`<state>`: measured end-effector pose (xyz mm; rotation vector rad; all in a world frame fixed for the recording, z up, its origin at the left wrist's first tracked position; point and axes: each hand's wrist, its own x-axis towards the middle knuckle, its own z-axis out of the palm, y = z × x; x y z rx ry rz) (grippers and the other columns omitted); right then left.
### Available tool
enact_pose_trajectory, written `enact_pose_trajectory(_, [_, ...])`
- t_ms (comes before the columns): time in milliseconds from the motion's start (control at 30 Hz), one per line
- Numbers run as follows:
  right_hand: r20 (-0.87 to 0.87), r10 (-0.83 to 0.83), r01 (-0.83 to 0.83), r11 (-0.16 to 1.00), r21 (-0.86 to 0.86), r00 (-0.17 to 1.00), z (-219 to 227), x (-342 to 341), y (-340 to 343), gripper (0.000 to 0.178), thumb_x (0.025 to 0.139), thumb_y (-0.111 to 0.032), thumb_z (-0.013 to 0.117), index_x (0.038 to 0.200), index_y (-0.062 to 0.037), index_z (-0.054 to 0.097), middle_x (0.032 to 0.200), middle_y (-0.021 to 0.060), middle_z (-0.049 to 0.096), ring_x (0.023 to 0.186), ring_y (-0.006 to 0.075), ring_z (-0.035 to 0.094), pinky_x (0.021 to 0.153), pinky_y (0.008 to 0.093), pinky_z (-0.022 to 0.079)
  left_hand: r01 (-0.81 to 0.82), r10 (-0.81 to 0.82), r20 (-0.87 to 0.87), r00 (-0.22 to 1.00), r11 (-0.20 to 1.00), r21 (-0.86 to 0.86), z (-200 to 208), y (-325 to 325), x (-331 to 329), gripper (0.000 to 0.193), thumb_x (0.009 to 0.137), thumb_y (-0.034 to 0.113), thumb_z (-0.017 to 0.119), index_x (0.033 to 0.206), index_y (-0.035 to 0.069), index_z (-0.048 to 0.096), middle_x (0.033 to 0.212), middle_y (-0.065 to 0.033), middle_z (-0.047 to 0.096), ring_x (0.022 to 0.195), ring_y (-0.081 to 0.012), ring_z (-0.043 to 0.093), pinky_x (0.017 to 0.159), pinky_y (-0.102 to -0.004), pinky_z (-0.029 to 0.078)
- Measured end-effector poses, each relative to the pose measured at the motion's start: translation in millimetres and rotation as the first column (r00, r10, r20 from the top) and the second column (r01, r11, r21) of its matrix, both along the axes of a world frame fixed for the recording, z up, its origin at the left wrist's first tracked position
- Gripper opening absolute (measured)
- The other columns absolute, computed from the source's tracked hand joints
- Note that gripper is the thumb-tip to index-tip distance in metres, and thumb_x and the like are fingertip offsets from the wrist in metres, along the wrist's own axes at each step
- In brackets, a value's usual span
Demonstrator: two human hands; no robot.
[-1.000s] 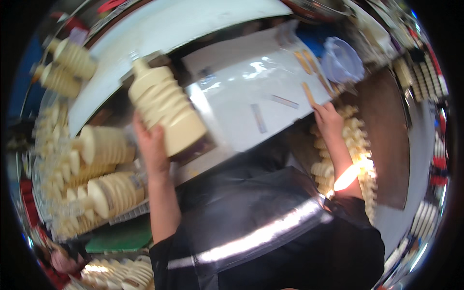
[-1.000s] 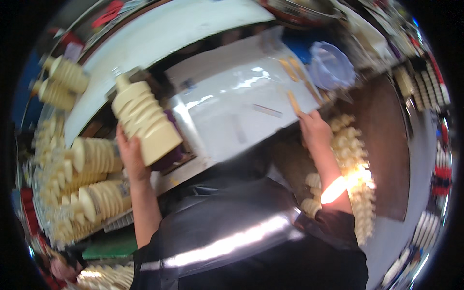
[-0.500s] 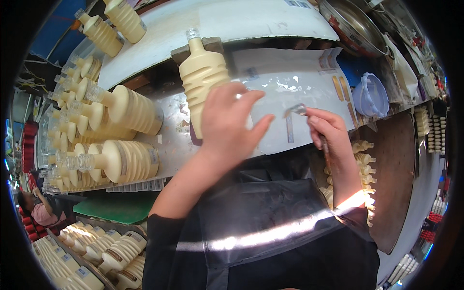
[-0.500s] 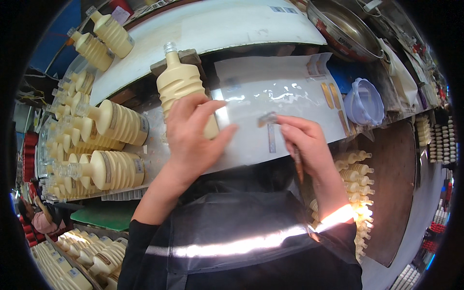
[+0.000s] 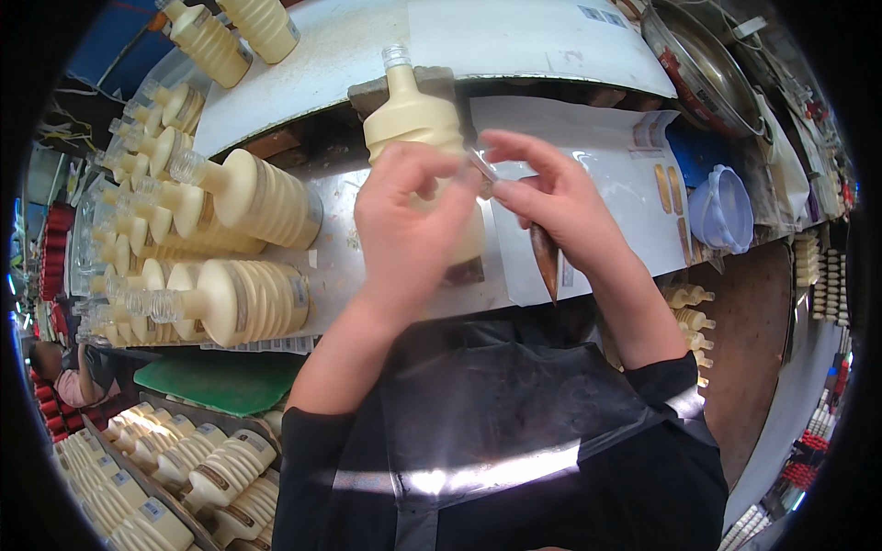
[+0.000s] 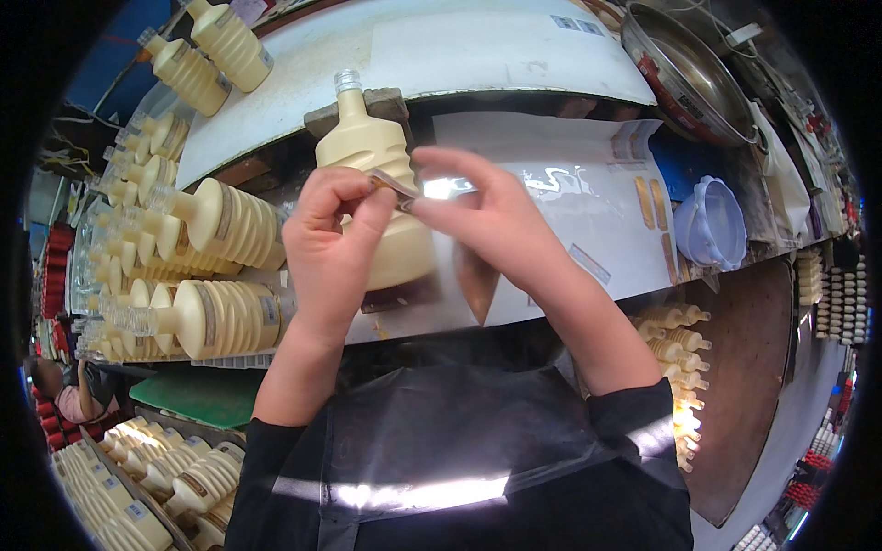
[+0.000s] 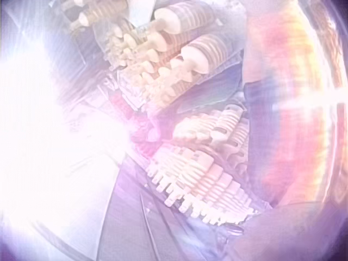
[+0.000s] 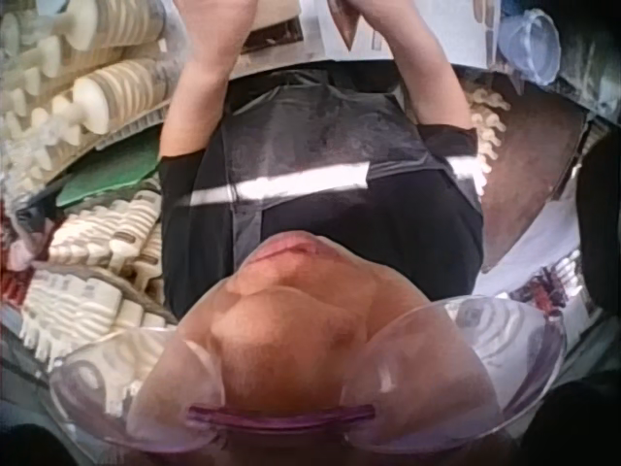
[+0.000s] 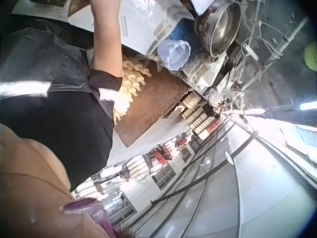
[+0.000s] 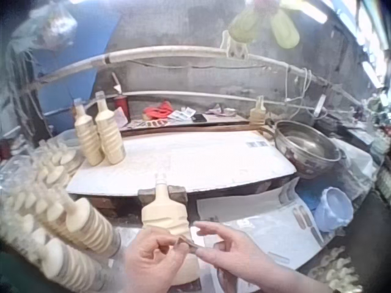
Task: The person repeatedly picks up cream-colored ribbed plastic bottles, applies rectangular labels to their sides, smooths them with fingers, and places them back on a nearby surface. The process is repeated for multiple bottles in a consistent sequence.
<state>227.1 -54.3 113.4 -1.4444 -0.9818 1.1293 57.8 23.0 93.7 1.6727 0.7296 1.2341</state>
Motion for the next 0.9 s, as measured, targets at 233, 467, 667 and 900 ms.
enact_pose_trajectory(233, [-0.228,0.064,-0.05,0.996,0.069,0.972,-19,5,51,0.019,0.101,-0.022,0.068,0.098,-0.0037,0.067,0.07,-0.0056,0.059,0.06,0.0016,0.05,0.055,0.0187,0.04,-0.104,0.158,0.19,0.969,0.957,-0.269,-21,42,0,0.017,0.09,0.012,0.08,0.091,-0.001,0.069,0.094,0.0004,0.06,0.075,-0.0057,0.048,0.07,-0.0218,0.044])
enact_pose_trajectory(467, [0.096,-0.011,0.007,0.999,0.041,0.995,-35,11,90,0.02,0.099,-0.023,0.07,0.095,-0.0042,0.066,0.082,-0.0059,0.062,0.069,-0.0002,0.049,0.06,0.0188,0.041,-0.224,0.263,0.103,0.959,0.93,-0.292,-46,67,-2,0.018,0.09,0.011,0.08,0.091,0.0,0.065,0.107,-0.0022,0.054,0.08,-0.0068,0.048,0.075,-0.0227,0.046])
enact_pose_trajectory(667, [0.042,-0.038,0.034,0.996,0.087,0.998,-45,7,90,0.019,0.097,-0.022,0.071,0.092,-0.0049,0.065,0.083,-0.0062,0.061,0.076,0.0008,0.051,0.066,0.018,0.042,-0.127,0.218,0.178,0.96,0.9,-0.418,-46,67,-4,0.017,0.093,0.011,0.077,0.091,0.0,0.064,0.117,-0.003,0.051,0.088,-0.0064,0.053,0.08,-0.0237,0.049])
enact_pose_trajectory(900, [0.088,-0.068,0.06,0.994,0.087,0.994,-41,2,94,0.018,0.096,-0.019,0.072,0.09,-0.0044,0.064,0.083,-0.0057,0.061,0.075,0.0012,0.052,0.067,0.0185,0.044,-0.181,0.269,0.139,0.953,0.873,-0.453,-51,68,-6,0.016,0.094,0.011,0.075,0.091,0.0,0.064,0.118,-0.005,0.055,0.095,-0.008,0.055,0.086,-0.0249,0.049])
